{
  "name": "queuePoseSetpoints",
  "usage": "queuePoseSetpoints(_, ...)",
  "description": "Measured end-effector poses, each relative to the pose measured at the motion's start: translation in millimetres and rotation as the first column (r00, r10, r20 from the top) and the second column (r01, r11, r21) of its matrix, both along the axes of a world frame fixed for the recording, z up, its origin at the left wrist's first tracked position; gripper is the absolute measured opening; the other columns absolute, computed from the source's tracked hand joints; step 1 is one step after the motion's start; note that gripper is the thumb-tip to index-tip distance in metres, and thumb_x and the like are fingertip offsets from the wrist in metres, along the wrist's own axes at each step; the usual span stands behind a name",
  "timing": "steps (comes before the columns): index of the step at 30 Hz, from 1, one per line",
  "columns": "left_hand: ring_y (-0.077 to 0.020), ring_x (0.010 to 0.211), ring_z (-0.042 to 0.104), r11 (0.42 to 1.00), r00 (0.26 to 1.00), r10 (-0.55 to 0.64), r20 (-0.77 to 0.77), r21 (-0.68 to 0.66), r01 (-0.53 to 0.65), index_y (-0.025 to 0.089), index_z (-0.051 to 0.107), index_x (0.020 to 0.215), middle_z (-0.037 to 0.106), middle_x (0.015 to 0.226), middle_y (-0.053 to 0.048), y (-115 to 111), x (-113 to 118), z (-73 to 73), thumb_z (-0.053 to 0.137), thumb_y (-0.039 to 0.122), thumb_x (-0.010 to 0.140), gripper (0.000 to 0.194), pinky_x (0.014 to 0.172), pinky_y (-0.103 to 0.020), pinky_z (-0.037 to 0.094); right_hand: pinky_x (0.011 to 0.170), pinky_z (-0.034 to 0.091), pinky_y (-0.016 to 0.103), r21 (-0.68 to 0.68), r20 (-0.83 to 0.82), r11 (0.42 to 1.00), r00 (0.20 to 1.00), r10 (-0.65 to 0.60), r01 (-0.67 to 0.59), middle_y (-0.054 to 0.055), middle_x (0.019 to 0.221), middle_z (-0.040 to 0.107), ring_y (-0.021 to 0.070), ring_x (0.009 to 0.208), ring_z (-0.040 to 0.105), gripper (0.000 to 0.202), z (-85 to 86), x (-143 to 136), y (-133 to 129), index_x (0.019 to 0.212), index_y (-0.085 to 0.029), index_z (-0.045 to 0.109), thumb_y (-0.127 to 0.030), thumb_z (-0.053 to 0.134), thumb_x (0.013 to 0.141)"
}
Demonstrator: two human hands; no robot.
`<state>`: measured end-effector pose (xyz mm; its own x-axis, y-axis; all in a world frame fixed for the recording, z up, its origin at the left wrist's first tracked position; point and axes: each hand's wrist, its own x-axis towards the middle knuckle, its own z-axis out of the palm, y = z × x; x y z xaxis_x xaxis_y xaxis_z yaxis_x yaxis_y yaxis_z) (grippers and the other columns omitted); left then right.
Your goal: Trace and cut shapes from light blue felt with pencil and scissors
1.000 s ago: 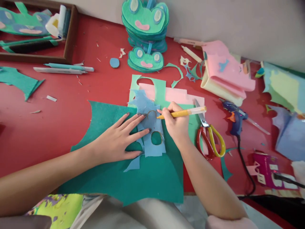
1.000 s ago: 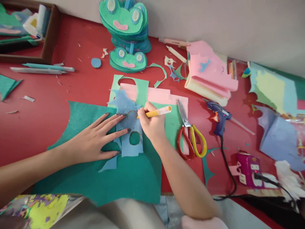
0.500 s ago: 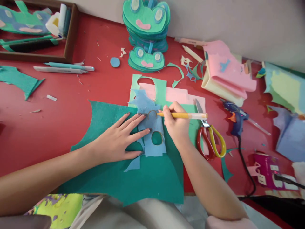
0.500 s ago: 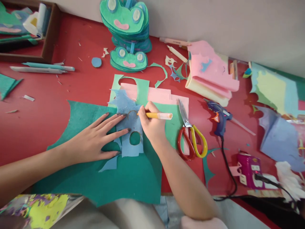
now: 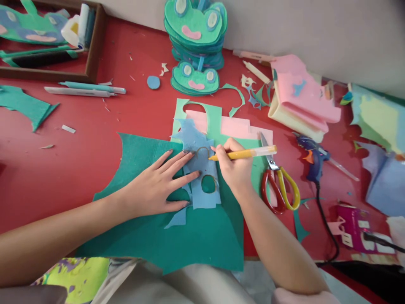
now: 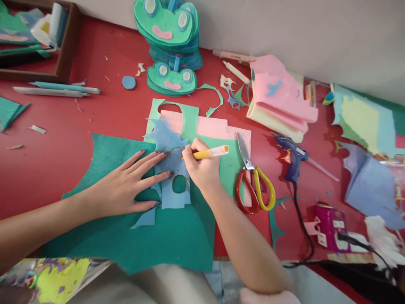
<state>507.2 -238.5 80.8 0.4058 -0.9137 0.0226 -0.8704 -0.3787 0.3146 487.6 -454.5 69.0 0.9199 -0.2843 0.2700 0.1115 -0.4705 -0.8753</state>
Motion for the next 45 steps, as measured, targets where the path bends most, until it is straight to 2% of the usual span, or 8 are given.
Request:
queuePoseSetpoints(4, -0.0347, 0.142, 0.022, 1.0, 1.0, 0.001, -0.005, -0.009, -0.001, 0.025, 0.037, 0.143, 0.019, 0.155, -0.016, 0.3, -0.2, -0.3, 0.057, 0.05, 0.084, 0.067, 0.113, -0.056, 0.022, 0.053, 0.048, 0.027, 0.086, 0.017, 0.994, 0.997, -0.07, 0.069, -0.007, 0.05, 0.035, 0.0084, 0.044, 0.04, 0.033, -0.2, -0.7, -0.1, 0.062, -0.023, 0.036, -0.031, 0.053, 0.089)
queuePoseSetpoints(7, -0.0353, 0.141, 0.023, 1.0, 1.0, 0.002, -0.005, -0.01, -0.002, 0.025, 0.038, 0.143, 0.019, 0.155, -0.016, 0.4, -0.2, -0.7, 0.058, 0.05, 0.084, 0.067, 0.113, -0.057, 0.022, 0.05, 0.045, 0.024, 0.153, -0.05, 0.988, 0.998, 0.026, -0.018, -0.008, 0.047, 0.042, 0.0075, 0.042, 0.044, 0.029, 2.5, 0.7, 0.7, 0.066, -0.023, 0.042, -0.034, 0.054, 0.089)
queuePoseSetpoints(11, -0.0348, 0.142, 0.021, 1.0, 1.0, 0.0, 0.0, -0.004, 0.0, 0.025, 0.037, 0.143, 0.018, 0.156, -0.017, 0.7, -0.2, -1.3, 0.056, 0.051, 0.085, 0.067, 0.114, -0.056, 0.021, 0.048, 0.043, 0.022, 0.149, -0.102, 0.983, 0.987, 0.122, -0.106, -0.009, 0.044, 0.047, 0.0064, 0.04, 0.046, 0.03, 8.0, 1.9, 2.6, 0.064, -0.022, 0.043, -0.033, 0.058, 0.087)
queuePoseSetpoints(18, -0.0346, 0.142, 0.021, 1.0, 1.0, -0.004, 0.0, -0.005, 0.004, 0.025, 0.036, 0.143, 0.016, 0.156, -0.016, 0.5, 0.4, -1.4, 0.055, 0.051, 0.084, 0.067, 0.114, -0.056, 0.021, 0.07, 0.052, 0.027, 0.156, -0.084, 0.971, 0.977, 0.197, -0.182, -0.01, 0.042, 0.045, 0.0061, 0.041, 0.046, 0.032, 7.2, 2.7, 3.1, 0.061, -0.022, 0.041, -0.029, 0.057, 0.088)
queuePoseSetpoints(21, -0.0349, 0.142, 0.021, 1.0, 1.0, -0.003, -0.004, -0.013, 0.003, 0.025, 0.036, 0.143, 0.017, 0.156, -0.015, 0.7, 0.1, -1.5, 0.057, 0.05, 0.084, 0.068, 0.114, -0.057, 0.021, 0.086, 0.051, 0.033, 0.172, -0.081, 0.965, 0.974, 0.214, -0.198, -0.011, 0.042, 0.045, 0.0058, 0.04, 0.045, 0.031, 5.5, 2.6, 3.2, 0.061, -0.022, 0.042, -0.028, 0.057, 0.088)
queuePoseSetpoints(24, -0.0348, 0.142, 0.02, 1.0, 1.0, -0.003, -0.001, -0.015, 0.003, 0.025, 0.035, 0.144, 0.017, 0.156, -0.015, 0.8, -0.2, -1.5, 0.056, 0.05, 0.084, 0.068, 0.114, -0.057, 0.02, 0.091, 0.05, 0.036, 0.185, -0.086, 0.96, 0.97, 0.228, -0.209, -0.011, 0.043, 0.046, 0.0063, 0.041, 0.046, 0.03, 4.0, 2.5, 3.0, 0.062, -0.023, 0.043, -0.029, 0.058, 0.087)
queuePoseSetpoints(37, -0.0348, 0.142, 0.021, 1.0, 1.0, 0.0, -0.011, -0.013, 0.0, 0.025, 0.036, 0.143, 0.017, 0.156, -0.015, 1.3, -0.4, -1.6, 0.057, 0.05, 0.083, 0.068, 0.114, -0.056, 0.02, 0.083, 0.051, 0.034, 0.183, -0.089, 0.962, 0.971, 0.22, -0.201, -0.011, 0.042, 0.042, 0.0062, 0.04, 0.04, 0.034, 2.9, 2.8, 1.7, 0.059, -0.022, 0.036, -0.023, 0.055, 0.087)
queuePoseSetpoints(45, -0.0364, 0.14, 0.026, 0.999, 1.0, 0.001, -0.018, -0.044, -0.002, 0.024, 0.039, 0.142, 0.02, 0.155, -0.015, 0.5, 0.1, -1.1, 0.062, 0.046, 0.081, 0.068, 0.113, -0.057, 0.022, 0.086, 0.052, 0.036, 0.164, -0.075, 0.969, 0.977, 0.201, -0.187, -0.011, 0.041, 0.038, 0.0071, 0.039, 0.037, 0.036, 2.1, 3.8, 0.8, 0.058, -0.023, 0.034, -0.029, 0.055, 0.087)
